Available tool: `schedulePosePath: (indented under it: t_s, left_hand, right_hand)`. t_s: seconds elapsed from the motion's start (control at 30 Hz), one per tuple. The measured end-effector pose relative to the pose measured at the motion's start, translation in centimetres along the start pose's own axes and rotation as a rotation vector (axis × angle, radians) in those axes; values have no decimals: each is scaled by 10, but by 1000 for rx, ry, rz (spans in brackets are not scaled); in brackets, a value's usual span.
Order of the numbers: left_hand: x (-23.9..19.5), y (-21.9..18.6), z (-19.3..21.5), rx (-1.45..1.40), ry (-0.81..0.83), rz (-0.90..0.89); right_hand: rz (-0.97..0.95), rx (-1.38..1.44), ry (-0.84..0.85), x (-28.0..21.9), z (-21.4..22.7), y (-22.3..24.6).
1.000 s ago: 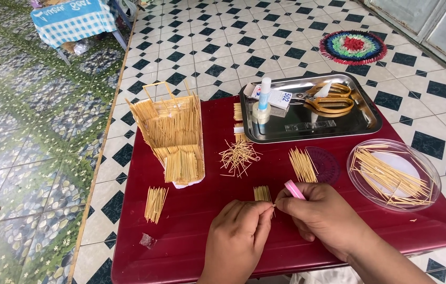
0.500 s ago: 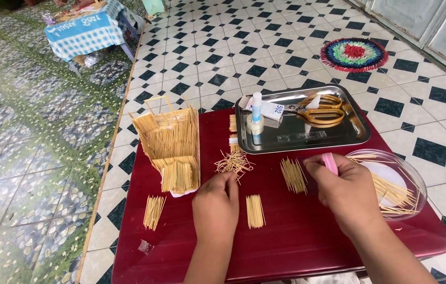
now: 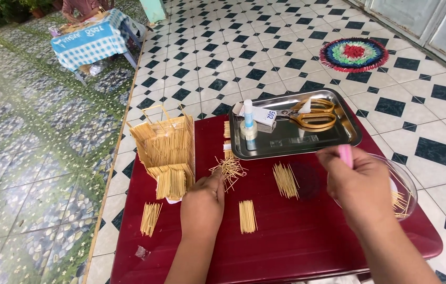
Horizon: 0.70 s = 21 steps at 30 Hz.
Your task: The person repeatedly picks up thin wooden sticks and rubs them with a pink sharpening tool, then places them back on the table. The process is repeated multiple times with different sticks from a pile on the red tray.
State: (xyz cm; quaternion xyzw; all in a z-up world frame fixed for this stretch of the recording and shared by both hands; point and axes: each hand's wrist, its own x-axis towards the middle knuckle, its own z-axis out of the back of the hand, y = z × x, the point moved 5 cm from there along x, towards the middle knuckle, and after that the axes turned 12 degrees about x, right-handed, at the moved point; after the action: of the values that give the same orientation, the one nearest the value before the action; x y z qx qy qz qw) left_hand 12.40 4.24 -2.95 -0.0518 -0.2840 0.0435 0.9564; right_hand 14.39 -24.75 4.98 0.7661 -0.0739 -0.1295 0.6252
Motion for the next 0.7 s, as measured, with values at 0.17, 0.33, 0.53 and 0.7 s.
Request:
schedulePosePath:
  t_s: [0.17,0.33,0.53,0.7]
  left_hand:
    - [-4,-18,48,-215,-115,-108]
    - [-23,-14,85,-465,-42,280]
    - [-31,-1,92,-411,573,338]
    - [-42,23,90,-169,1189,378]
  right_hand:
    - [9,-275,-119,19,37,17]
    - [148,-1008,-54,60,82,-5]
    - [-118,-1323,-6,48,71,7]
    - [-225,-1371,-68,49,70,7]
